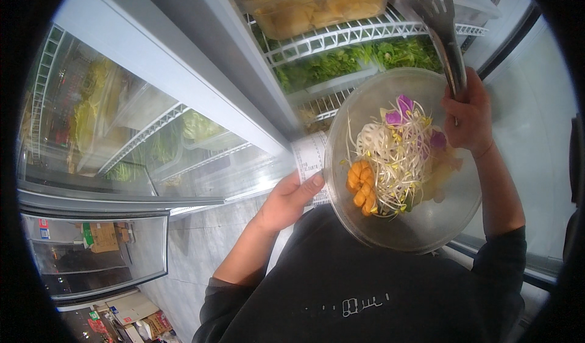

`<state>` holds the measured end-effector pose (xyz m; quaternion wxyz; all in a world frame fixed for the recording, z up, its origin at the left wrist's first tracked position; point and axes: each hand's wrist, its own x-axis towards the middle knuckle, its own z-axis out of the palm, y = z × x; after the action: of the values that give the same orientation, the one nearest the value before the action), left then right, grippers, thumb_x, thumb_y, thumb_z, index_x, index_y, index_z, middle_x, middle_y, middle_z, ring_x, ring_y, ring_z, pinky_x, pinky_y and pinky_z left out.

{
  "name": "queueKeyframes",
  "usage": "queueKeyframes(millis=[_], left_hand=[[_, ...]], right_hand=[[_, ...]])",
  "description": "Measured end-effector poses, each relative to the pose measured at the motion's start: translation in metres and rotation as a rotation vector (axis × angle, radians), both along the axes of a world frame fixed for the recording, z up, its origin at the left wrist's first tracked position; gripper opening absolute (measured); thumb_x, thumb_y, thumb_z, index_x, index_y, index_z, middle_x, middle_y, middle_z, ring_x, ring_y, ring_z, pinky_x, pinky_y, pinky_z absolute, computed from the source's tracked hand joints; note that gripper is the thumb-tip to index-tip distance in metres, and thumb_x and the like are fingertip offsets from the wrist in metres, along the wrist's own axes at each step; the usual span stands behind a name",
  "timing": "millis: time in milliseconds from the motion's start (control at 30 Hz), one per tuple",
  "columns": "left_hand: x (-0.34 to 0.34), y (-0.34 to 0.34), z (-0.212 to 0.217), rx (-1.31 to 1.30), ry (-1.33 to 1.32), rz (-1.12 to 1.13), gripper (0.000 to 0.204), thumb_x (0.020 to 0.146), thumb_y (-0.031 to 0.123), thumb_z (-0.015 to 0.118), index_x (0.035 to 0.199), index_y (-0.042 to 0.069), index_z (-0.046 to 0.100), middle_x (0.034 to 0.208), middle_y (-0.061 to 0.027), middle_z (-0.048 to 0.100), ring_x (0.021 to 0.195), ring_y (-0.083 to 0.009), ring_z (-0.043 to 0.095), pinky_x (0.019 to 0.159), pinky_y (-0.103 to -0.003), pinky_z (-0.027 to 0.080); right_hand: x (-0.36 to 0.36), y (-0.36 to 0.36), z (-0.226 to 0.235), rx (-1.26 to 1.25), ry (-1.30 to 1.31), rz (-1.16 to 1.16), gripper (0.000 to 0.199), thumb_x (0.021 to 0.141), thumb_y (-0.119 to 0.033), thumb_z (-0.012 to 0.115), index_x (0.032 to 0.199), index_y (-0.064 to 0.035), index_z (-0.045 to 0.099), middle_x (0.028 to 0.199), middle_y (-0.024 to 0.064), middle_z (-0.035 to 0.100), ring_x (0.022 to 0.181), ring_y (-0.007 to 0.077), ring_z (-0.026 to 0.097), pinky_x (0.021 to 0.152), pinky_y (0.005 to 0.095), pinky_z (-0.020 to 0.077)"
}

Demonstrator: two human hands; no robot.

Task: The person assembles a salad by picking various ingredients from a refrigerated display case and placing them into a bowl. They use tongs to transfer items such as sliced vegetables, purple cabbage, bean sprouts, and fried pieces into the bowl while holding a receipt.

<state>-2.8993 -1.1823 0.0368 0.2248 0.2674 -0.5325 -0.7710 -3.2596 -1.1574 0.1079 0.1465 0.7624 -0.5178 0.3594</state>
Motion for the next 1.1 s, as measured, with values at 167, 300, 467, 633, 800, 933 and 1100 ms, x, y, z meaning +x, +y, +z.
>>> queueKeyframes(millis=[167,300,467,633,800,933,1100], left_hand=[[0.001,0.0,0.005,-0.038,-0.009,-0.071,0.041,0.1,0.018,0.051,0.136,0.001,0.042,0.126,-0.004,0.053,0.114,-0.0134,0.046,0.099,-0.031,0.039],[0.001,-0.002,0.005,-0.028,0.005,-0.103,0.043,0.099,0.016,0.052,0.137,0.001,0.041,0.127,-0.0041,0.052,0.115,-0.0138,0.046,0.099,-0.031,0.039],[0.001,-0.005,0.003,-0.019,-0.031,-0.086,0.043,0.1,0.019,0.05,0.138,0.0,0.041,0.129,-0.0043,0.052,0.117,-0.0143,0.046,0.101,-0.031,0.038],[0.001,-0.006,-0.001,0.001,-0.009,-0.063,0.044,0.102,0.024,0.046,0.138,0.0,0.041,0.13,-0.0054,0.052,0.119,-0.0148,0.045,0.103,-0.031,0.036],[0.0,-0.009,-0.004,0.001,-0.028,-0.045,0.046,0.102,0.026,0.046,0.139,0.0,0.041,0.131,-0.0064,0.052,0.121,-0.0156,0.044,0.104,-0.032,0.035],[-0.003,-0.009,-0.007,-0.071,-0.017,-0.011,0.046,0.1,0.029,0.049,0.136,0.0,0.045,0.131,-0.0079,0.053,0.123,-0.0175,0.045,0.105,-0.033,0.034],[-0.005,-0.013,-0.009,-0.115,-0.011,-0.059,0.046,0.098,0.025,0.054,0.135,-0.001,0.044,0.127,-0.0067,0.055,0.117,-0.016,0.047,0.102,-0.033,0.037]], right_hand=[[-0.001,0.001,0.0,0.007,0.074,-0.036,0.018,0.057,0.004,0.055,0.071,-0.0033,0.063,0.097,0.0142,0.052,0.067,0.0222,0.055,0.06,0.0294,0.045],[0.0,0.0,-0.001,0.027,0.023,-0.026,0.017,0.056,0.004,0.055,0.071,-0.003,0.062,0.096,0.0136,0.052,0.065,0.0218,0.054,0.059,0.0296,0.0451],[0.0,-0.003,-0.002,-0.024,0.072,-0.016,0.019,0.056,0.004,0.055,0.072,-0.0025,0.063,0.095,0.0131,0.053,0.064,0.021,0.055,0.057,0.029,0.0449],[0.001,-0.003,-0.004,0.042,-0.004,-0.017,0.02,0.055,0.004,0.055,0.072,-0.0027,0.063,0.095,0.0131,0.053,0.063,0.0205,0.054,0.056,0.0288,0.0445],[0.0,-0.004,-0.005,0.032,0.021,-0.037,0.019,0.056,0.004,0.055,0.072,-0.0033,0.063,0.096,0.0131,0.054,0.062,0.0203,0.054,0.055,0.0291,0.044],[0.001,-0.006,-0.004,-0.029,0.059,-0.023,0.018,0.056,0.003,0.054,0.071,-0.0042,0.063,0.099,0.0135,0.054,0.061,0.0207,0.054,0.054,0.0292,0.0439],[0.006,-0.004,0.002,-0.006,0.003,0.003,0.02,0.058,0.003,0.054,0.073,-0.004,0.065,0.105,0.0169,0.052,0.065,0.0228,0.056,0.055,0.0299,0.0443]])
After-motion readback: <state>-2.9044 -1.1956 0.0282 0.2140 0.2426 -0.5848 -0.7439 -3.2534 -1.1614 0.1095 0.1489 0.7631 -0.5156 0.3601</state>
